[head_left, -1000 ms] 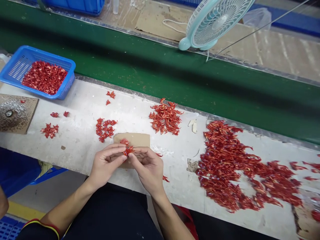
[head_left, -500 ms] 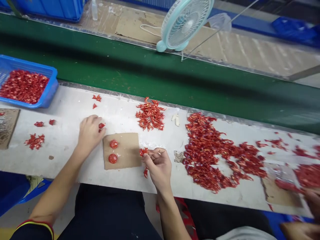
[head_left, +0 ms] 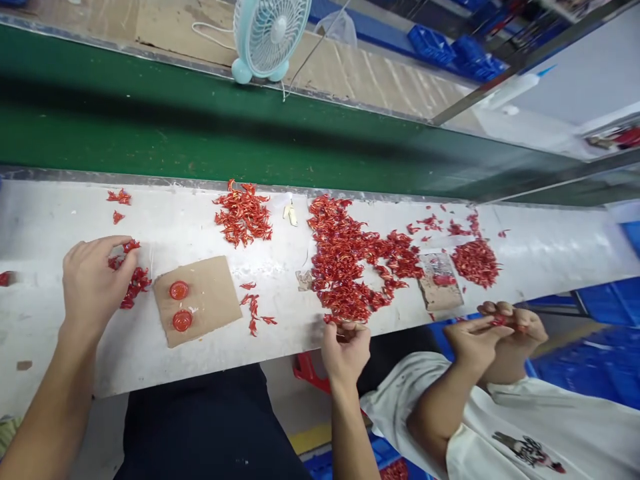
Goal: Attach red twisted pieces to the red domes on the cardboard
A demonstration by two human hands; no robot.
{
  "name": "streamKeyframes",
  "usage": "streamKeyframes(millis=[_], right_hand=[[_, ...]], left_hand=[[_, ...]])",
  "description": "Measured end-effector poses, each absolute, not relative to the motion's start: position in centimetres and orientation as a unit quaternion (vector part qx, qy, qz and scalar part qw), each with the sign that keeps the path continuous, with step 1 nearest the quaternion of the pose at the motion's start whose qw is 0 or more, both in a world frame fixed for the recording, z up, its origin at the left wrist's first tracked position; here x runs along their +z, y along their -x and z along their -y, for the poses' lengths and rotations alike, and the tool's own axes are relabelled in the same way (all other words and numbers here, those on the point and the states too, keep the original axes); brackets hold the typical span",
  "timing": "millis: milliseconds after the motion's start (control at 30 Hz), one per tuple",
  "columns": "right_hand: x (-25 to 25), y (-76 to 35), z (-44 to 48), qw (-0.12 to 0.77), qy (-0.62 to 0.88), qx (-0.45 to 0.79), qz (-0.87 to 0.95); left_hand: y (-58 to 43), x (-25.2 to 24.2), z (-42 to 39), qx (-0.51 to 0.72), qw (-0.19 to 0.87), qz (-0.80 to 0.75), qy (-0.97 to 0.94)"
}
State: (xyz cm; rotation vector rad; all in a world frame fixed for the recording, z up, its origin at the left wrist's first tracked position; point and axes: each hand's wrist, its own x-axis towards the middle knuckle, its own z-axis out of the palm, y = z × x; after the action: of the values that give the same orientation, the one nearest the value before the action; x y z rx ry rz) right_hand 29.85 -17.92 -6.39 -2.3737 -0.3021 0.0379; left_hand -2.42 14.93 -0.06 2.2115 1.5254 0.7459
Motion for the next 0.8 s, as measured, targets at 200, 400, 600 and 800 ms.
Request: streamKeyframes(millis=[200, 400, 600, 800], right_hand=[[-6.1, -30.9, 18.0, 0.290, 0.949, 0.009, 0.125], [-4.4, -31.2, 16.7, 0.261, 0.957, -0.003, 0.127], [-2.3, -28.4, 14.5, 0.290, 0.867, 0.209, 0.347], [-2.9, -25.9, 12.7, 0.231, 0.766, 0.258, 0.542]], left_hand=[[0.7, 1.8, -10.8, 0.415, 0.448, -0.529, -0.589], [0.5, 1.1, -7.4, 0.427, 0.622, -0.465, -0.463], [1.5, 0.5, -5.8, 0.389, 0.717, -0.448, -0.366], [0.9, -0.2, -4.5, 0.379, 0.717, -0.445, -0.380]])
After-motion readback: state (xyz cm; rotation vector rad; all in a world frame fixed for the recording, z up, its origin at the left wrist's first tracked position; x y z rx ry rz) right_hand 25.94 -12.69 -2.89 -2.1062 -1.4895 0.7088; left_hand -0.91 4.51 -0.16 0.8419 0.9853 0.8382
